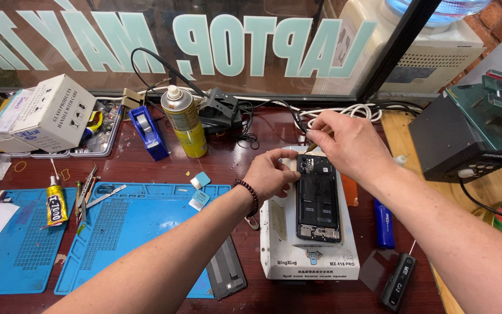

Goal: The person uses a small screwdriver to remove screws from the back of a disassembled smartphone. They then use a metal prying tool to separate the back cover from the phone body, carefully working around the edges to detach it.

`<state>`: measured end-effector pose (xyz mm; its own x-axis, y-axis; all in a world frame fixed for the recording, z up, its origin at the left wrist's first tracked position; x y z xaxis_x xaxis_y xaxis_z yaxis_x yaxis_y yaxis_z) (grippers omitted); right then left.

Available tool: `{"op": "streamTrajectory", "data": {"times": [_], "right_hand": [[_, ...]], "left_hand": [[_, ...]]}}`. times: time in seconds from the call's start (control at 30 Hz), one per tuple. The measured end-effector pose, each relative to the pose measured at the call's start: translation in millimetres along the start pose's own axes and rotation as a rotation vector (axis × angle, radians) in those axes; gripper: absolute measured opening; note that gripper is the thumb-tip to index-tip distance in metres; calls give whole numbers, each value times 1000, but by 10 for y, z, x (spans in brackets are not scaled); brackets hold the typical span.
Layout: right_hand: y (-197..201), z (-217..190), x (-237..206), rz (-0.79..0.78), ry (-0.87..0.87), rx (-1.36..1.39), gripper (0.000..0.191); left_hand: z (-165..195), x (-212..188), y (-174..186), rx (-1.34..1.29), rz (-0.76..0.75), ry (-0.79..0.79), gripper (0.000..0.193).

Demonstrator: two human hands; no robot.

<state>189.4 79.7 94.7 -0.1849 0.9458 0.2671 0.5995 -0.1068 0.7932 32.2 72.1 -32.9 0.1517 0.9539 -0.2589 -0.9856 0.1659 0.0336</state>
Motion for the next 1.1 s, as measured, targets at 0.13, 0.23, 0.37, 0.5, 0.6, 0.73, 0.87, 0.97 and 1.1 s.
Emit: {"op": "streamTrajectory", "data": {"times": [0.13,0.23,0.37,0.5,0.6,0.73,0.87,0.97,1.1], "right_hand": [[-29,-88,74,-143,187,84,23],[-59,-87,88,-122,228,-57,16],[-108,-63,152,-192,169,174,25],[-17,78,149,-142,10,181,17],[53,200,87,-43,-151,334,15],[98,310,-70,36,-236,479,15],[92,354,-187,40,-290,609,18],[75,345,-232,27,-310,623,20],[86,325,-260,36,-324,622,20]], "left_hand": [[-5,-1,-1,14,4,3,48],[4,-2,-9,-2,-10,7,48],[17,-12,4,18,0,6,49],[30,-26,-4,26,-1,6,49],[25,-39,13,22,2,9,50],[8,-29,-2,9,-11,7,50],[-24,-6,-5,14,-15,9,50],[-46,8,-3,-2,-15,10,50],[-67,22,2,9,-13,14,51]]}}
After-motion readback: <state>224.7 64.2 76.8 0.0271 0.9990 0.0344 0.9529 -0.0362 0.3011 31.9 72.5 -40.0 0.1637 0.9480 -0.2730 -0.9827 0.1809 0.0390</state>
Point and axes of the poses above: each hand's wrist, its own x-axis towards the middle knuckle, its own y-axis out of the back of the hand, z = x × y, the point moved 4 cm from there along x, towards the middle knuckle, and after that the axes turned 5 degrees about z, right-handed, at the moved point
